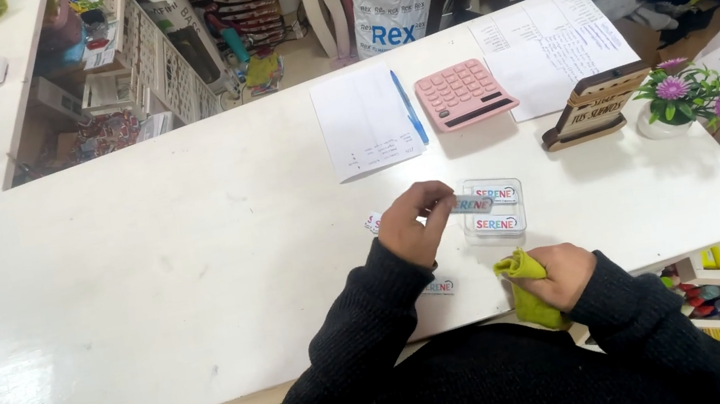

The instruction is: Cleaning small brand tags or cards with a cloth on a store counter.

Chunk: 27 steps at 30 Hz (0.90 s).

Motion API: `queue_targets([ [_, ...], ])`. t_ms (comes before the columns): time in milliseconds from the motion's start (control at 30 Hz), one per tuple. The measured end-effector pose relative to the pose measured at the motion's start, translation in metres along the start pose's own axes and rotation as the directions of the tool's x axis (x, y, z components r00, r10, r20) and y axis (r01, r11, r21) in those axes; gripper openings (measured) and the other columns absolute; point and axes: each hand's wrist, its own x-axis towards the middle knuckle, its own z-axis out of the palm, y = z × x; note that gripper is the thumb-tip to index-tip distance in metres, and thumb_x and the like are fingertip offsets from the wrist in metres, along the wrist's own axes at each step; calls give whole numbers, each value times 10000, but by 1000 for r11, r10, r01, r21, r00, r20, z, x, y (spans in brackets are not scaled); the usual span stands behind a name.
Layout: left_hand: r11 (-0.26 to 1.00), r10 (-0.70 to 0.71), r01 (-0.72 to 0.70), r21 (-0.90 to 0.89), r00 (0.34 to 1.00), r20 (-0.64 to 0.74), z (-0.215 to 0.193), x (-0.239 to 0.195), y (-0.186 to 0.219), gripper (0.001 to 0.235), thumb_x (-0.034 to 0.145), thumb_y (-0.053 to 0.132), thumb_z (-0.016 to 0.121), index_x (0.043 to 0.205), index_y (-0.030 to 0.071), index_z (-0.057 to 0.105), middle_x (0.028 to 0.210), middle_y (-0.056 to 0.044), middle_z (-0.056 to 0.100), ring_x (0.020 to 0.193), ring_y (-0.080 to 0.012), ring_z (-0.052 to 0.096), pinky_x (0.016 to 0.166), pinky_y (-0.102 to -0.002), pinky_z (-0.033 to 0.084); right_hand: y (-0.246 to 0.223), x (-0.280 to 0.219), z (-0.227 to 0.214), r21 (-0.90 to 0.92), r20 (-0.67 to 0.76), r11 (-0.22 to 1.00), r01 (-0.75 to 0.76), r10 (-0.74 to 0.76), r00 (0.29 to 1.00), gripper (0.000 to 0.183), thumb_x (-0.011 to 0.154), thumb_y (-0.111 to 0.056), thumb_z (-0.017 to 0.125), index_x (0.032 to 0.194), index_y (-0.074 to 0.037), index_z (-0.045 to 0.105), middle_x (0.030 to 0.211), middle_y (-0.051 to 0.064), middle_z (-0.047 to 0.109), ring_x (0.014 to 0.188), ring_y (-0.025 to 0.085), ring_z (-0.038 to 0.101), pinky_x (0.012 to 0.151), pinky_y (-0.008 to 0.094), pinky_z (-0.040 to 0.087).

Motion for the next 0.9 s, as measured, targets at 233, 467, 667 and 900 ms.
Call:
queue_targets([
  [233,943,-193,63,327,904,382,41,30,-11,228,942,230,669,1165,215,716,1008,-45,775,960,-220,754,861,-339,601,7,-1,1,56,-2,998,-13,13,1000,326,821,-478,723,922,-172,772,861,108,816,918,388,742,780,465,614],
  [467,899,-316,76,432,795,518,47,40,-3,288,972,250,601,1230,184,710,1098,-88,758,1062,-283,725,924,-398,573,30,1,9,25,-11,999,28,-27,1000,339,790,-479,753,992,-208,780,897,90,819,925,388,742,789,485,617],
  [667,909,-322,112,402,802,503,49,38,-12,289,981,242,589,1240,180,702,1126,-86,756,1113,-288,706,968,-405,555,31,-1,9,53,-26,998,38,-37,999,353,778,-492,764,1019,-235,782,919,68,826,944,375,745,805,477,625],
  [900,952,-251,129,276,848,468,23,35,11,258,986,202,612,1213,140,718,1093,-136,748,1046,-325,717,950,-404,560,-13,-8,-23,268,-365,957,115,-10,931,305,799,-348,803,1076,-222,786,1070,26,793,1024,311,730,882,454,579],
])
